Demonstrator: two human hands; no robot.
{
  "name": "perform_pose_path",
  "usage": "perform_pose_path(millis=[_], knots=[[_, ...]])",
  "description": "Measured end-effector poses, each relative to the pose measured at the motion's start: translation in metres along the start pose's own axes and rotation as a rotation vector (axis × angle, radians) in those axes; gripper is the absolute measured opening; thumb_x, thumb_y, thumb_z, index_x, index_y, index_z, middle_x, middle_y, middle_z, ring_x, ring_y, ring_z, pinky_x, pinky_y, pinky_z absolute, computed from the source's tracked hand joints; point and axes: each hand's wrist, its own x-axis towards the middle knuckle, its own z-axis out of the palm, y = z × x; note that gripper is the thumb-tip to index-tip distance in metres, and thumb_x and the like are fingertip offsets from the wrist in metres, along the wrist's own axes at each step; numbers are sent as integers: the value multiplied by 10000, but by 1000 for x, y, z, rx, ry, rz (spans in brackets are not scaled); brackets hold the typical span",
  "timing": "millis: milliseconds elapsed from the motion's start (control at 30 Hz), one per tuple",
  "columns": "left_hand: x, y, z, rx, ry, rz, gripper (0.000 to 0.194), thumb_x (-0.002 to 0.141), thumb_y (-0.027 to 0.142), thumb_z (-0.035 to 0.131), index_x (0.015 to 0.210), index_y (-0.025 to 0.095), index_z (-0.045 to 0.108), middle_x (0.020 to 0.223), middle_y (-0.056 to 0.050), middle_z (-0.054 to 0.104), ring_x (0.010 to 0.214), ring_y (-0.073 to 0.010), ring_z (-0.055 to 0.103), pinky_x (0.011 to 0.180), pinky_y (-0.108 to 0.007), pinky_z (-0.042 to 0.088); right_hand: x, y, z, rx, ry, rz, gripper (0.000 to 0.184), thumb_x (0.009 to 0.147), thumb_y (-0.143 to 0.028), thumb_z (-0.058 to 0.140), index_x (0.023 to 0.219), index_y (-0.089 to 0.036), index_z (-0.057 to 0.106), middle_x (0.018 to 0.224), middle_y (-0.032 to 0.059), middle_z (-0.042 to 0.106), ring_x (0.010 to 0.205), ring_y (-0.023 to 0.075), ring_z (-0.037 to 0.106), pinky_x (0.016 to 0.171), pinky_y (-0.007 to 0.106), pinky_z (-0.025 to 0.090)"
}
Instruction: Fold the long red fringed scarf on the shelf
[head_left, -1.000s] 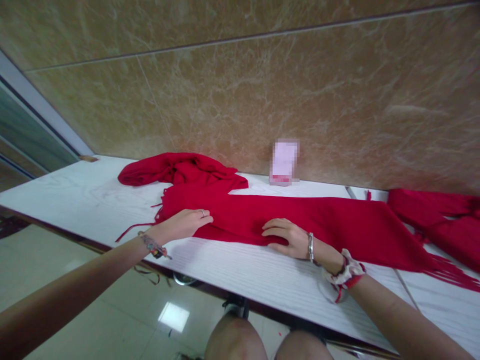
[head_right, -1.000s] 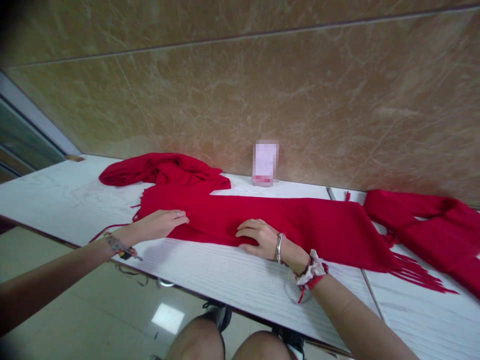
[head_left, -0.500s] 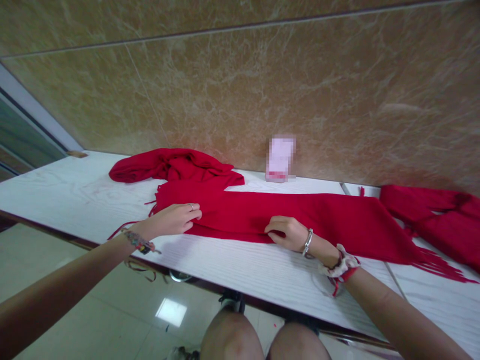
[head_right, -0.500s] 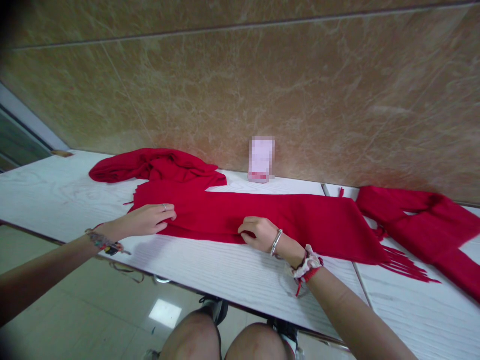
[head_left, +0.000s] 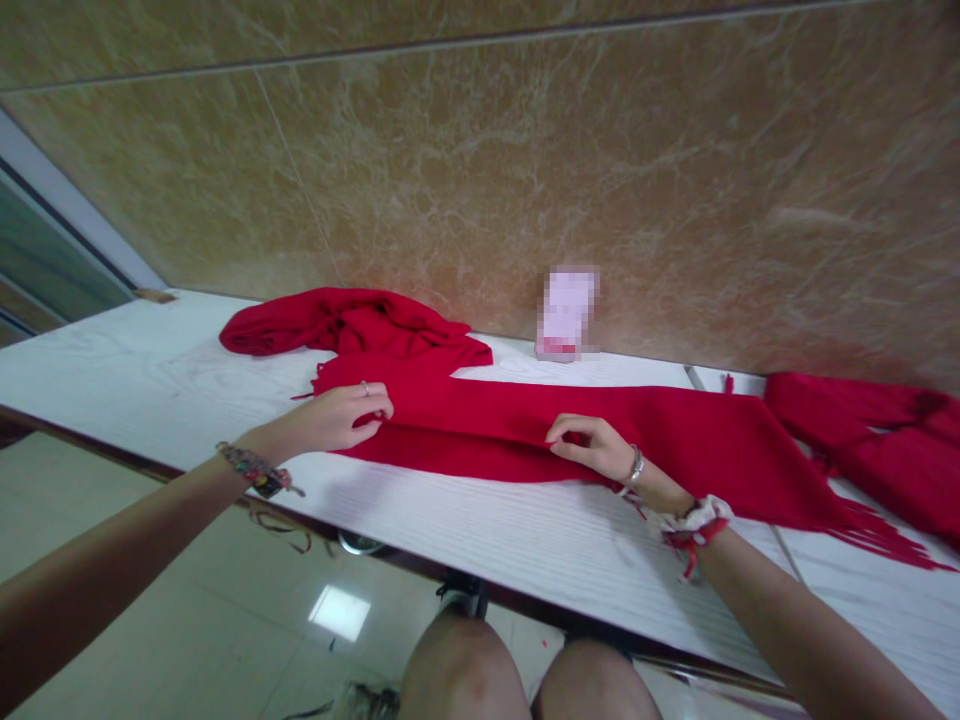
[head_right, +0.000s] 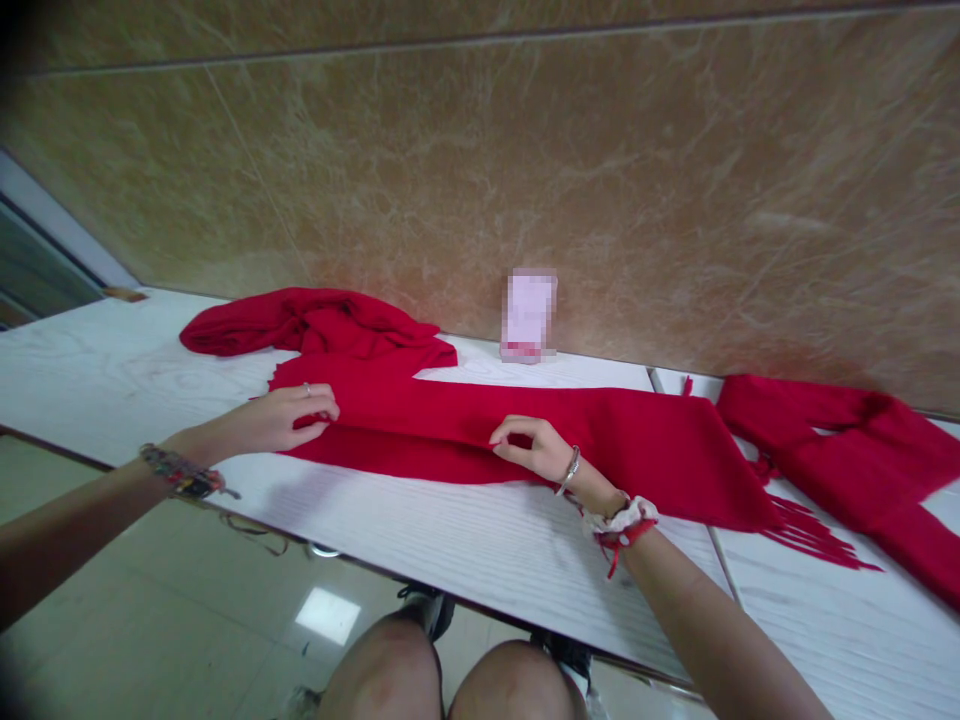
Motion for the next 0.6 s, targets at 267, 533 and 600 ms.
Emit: perform_pose_path(millis=[267, 533, 600], knots=[[-6, 14, 17, -113, -293, 54, 210, 705, 58, 391, 741, 190, 552, 802, -4, 581, 781, -136, 546, 705, -209, 397, 0, 4, 6, -177, -277, -185, 154, 786, -246, 551, 710, -168, 659, 727, 51, 625, 692, 143, 563, 731, 321, 414], [-4, 5, 12, -38, -307, 3, 246, 712, 45, 384, 762, 196, 571, 844, -16, 611, 868, -162, 560, 735, -234, 420, 0, 2, 6, -197, -250, -216, 175, 809, -250, 536, 722, -165, 663, 721, 59, 643, 683, 143, 569, 701, 300, 427], [-4, 1, 11, 1, -288, -9, 260, 716, 37, 377, 778, 195, 574, 887, -23, 615, 927, -165, 550, 783, -239, 416, 1, 0, 4, -148, -209, -224, 208, 829, -265, 511, 732, -155, 658, 701, 62, 649, 663, 138, 570, 679, 286, 438]])
